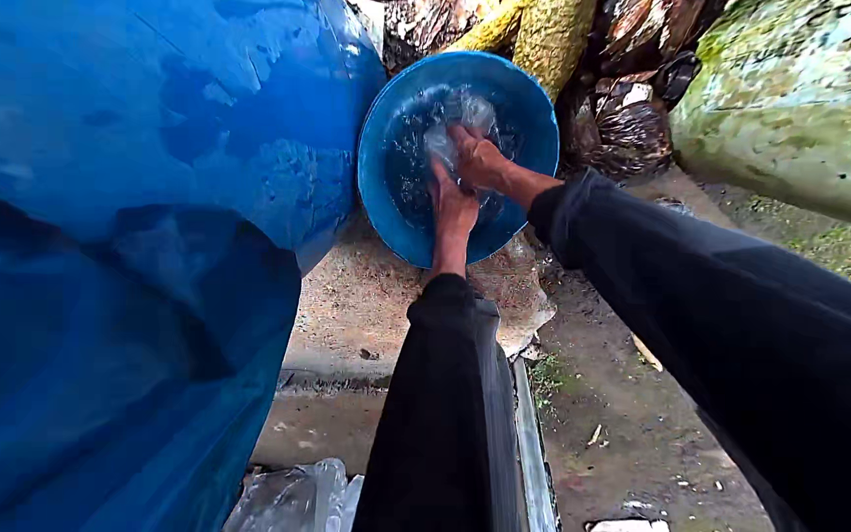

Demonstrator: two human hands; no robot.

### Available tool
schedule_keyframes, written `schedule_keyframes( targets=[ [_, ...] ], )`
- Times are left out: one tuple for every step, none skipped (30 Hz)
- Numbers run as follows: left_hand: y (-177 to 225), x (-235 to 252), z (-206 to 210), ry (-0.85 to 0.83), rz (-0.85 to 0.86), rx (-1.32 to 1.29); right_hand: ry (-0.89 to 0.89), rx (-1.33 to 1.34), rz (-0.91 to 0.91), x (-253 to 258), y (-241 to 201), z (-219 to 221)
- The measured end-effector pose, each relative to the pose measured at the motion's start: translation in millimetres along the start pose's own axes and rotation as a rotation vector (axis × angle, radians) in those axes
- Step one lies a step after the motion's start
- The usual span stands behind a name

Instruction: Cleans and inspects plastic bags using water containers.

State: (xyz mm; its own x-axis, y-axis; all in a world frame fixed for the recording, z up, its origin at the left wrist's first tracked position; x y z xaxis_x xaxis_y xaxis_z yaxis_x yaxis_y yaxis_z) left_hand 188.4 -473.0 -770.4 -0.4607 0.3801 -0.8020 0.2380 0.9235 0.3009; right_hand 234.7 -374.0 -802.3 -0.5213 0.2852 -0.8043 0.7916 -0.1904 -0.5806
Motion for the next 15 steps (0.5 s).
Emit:
schedule_keyframes(
  targets=[
    [-0.8, 7.2, 2.1, -0.047, -0.028, 0.088, -0.011, -0.015, 0.038, 5.5, 1.8, 1.4],
    [-0.8, 14.1, 1.9, -0.102, -0.043, 0.165, -0.019, -0.033, 0.056, 11.5, 5.7, 2.8],
    [-0.9, 20.6, 0.8, -0.157, -0.047, 0.222, -0.028, -0.041, 0.057, 17.5, 9.8, 4.1],
    [-1.0, 26.0, 0.5, -0.199, -0.039, 0.278, -0.045, -0.038, 0.05, 21.2, 12.8, 4.7],
    [-1.3, 29.7, 1.7, -0.233, -0.027, 0.344, -0.065, -0.028, 0.054, 22.1, 14.8, 5.4],
    [-1.3, 31.6, 4.2, -0.271, -0.027, 0.42, -0.093, -0.026, 0.084, 21.8, 17.6, 7.1],
    [-2.1, 33.9, 8.8, -0.308, -0.03, 0.495, -0.131, -0.035, 0.128, 21.3, 21.4, 9.2],
    [-4.4, 36.7, 15.0, -0.342, -0.026, 0.562, -0.163, -0.052, 0.171, 22.1, 27.2, 12.4],
    [-7.3, 39.4, 20.5, -0.358, -0.009, 0.617, -0.184, -0.074, 0.2, 24.1, 32.1, 15.9],
    [-9.7, 41.1, 23.1, -0.357, 0.01, 0.658, -0.205, -0.117, 0.206, 26.3, 33.3, 19.1],
    [-10.3, 41.2, 21.6, -0.341, 0.012, 0.671, -0.218, -0.163, 0.2, 27.9, 32.8, 20.7],
    [-9.3, 39.8, 19.8, -0.33, 0.003, 0.683, -0.221, -0.188, 0.204, 25.0, 30.6, 19.9],
    [-8.9, 36.5, 18.6, -0.316, -0.016, 0.687, -0.211, -0.201, 0.21, 19.1, 29.6, 18.7],
    [-8.5, 32.9, 14.1, -0.284, -0.05, 0.674, -0.188, -0.192, 0.219, 13.5, 26.9, 16.7],
    [-7.6, 29.4, 5.6, -0.235, -0.08, 0.641, -0.167, -0.178, 0.21, 9.1, 21.8, 13.2]
  ],
)
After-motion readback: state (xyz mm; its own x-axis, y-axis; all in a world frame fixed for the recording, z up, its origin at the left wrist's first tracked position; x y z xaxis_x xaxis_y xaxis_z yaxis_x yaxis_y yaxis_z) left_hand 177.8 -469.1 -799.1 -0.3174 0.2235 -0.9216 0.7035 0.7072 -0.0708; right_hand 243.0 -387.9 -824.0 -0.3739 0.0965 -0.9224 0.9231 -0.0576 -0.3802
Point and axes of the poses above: each hand's wrist, its own x-axis towards the middle knuckle, its own z-axis out of the palm, y = z × x, the point moved 3 cm from there along x, towards the middle knuckle, and after that the axes turned 7 degrees about x, right-handed, at the moved point
